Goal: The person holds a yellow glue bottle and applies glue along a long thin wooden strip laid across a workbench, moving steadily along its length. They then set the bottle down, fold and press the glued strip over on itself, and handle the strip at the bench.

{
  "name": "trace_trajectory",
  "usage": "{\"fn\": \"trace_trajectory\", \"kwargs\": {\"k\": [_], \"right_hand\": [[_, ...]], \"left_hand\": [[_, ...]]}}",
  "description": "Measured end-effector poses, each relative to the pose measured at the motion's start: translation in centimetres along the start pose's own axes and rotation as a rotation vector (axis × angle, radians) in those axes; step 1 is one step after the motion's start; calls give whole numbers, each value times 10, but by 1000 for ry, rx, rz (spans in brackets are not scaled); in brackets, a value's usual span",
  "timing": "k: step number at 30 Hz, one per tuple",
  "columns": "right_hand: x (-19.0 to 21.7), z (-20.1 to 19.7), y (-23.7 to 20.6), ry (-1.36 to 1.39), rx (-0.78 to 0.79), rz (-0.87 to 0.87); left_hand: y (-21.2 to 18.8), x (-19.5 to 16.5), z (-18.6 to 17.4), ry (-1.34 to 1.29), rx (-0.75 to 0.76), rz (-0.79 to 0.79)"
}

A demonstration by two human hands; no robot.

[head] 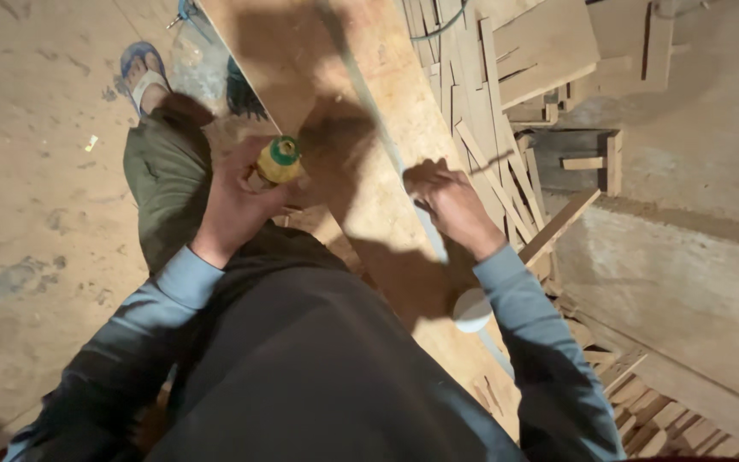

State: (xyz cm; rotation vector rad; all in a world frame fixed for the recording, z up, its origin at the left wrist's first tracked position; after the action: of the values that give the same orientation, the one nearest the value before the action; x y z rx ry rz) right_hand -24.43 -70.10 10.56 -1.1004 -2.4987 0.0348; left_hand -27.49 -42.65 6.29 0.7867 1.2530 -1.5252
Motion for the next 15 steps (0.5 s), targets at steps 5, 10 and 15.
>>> {"fn": "trace_trajectory", "kwargs": {"k": [5, 10, 15], "right_hand": [[-50, 15, -50, 1143, -451, 512], [-11, 74, -13, 2193, -767, 389], [30, 84, -8, 2214, -757, 267]], "left_hand": [[-5, -3, 49, -118, 229, 50], [-24, -21, 116, 264, 465, 371], [-26, -21, 144, 283, 481, 229]]}}
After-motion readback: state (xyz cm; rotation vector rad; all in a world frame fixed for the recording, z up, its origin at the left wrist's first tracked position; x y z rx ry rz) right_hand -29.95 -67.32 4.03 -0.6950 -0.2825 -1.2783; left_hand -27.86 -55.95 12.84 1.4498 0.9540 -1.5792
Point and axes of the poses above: each hand's wrist, its own y-axis towards the middle knuckle, its own z-axis out of the palm, x = y × z, the point moved 9 cm from there along y, towards the middle knuckle, and after that the axes turned 6 degrees about -x, right-handed, at the moved point
